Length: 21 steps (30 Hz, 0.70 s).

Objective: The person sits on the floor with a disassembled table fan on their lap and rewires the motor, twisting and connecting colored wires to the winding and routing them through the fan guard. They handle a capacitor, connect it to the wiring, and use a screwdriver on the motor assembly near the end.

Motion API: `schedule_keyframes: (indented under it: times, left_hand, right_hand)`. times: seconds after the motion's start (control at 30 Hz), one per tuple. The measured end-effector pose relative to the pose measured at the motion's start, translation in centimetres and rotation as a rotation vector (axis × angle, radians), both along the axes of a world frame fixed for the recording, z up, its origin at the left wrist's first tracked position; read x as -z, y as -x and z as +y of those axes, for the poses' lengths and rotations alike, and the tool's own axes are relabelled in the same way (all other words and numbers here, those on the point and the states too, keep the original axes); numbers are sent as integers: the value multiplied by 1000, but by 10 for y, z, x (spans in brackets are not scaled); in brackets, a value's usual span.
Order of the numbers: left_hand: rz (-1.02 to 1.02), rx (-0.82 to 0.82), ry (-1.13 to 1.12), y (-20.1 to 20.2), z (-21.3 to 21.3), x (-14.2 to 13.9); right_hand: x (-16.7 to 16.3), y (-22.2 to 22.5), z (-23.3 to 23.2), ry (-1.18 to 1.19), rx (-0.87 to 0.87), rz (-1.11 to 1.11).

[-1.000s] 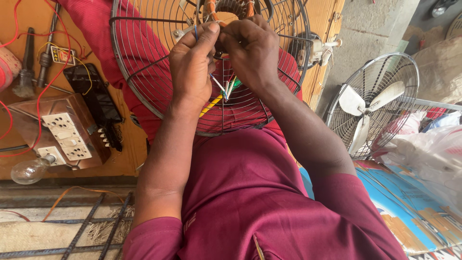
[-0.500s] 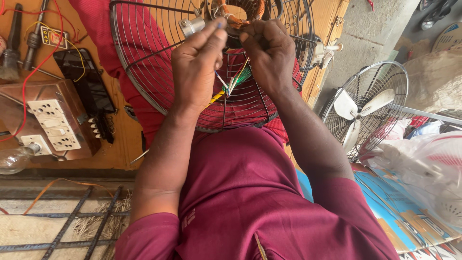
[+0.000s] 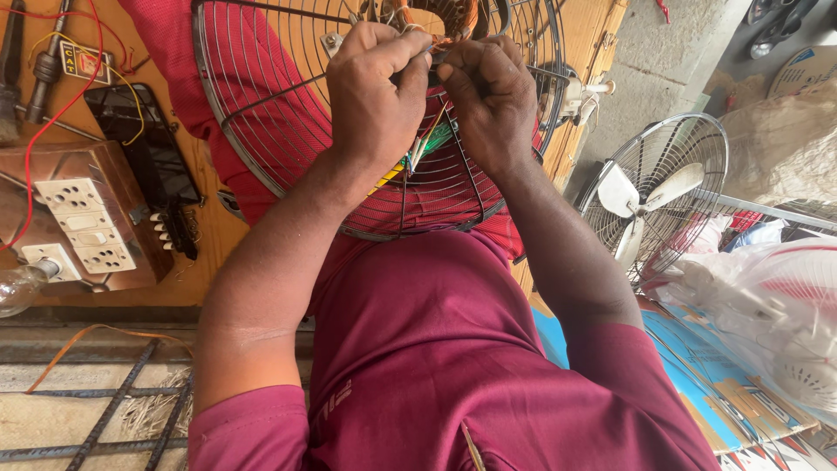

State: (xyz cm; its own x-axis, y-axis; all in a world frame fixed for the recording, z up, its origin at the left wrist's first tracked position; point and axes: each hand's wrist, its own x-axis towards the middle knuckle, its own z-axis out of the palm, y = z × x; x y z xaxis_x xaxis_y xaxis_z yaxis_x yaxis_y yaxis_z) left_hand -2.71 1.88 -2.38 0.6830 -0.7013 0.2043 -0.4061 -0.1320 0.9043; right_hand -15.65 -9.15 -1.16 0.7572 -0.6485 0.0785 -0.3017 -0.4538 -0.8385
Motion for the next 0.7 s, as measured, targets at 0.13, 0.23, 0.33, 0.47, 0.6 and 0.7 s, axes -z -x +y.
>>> schedule_keyframes:
  times: [0.13,0.23,0.33,0.47,0.6,0.7]
  left_hand:
    - [10,23,1,-2,0,2]
    - [17,31,17,-4,1,3]
    - [116,28,22,-7,3,4]
    - [309,4,38,-9,8,0]
    - [414,57,44,-6,16,-10]
    - [426,166,43,-3,21,-21]
  right_hand:
    - [2,0,-2,-5,-64,-58]
    - [6,2,-4,3,-74,-52]
    - [7,8,-8,-161,-49,-88]
    - [1,16,-14,-353,-13,-131]
    - [-18,24,-14,-221,-168,-75]
    - [-32,25,-12,-110,-328,-31]
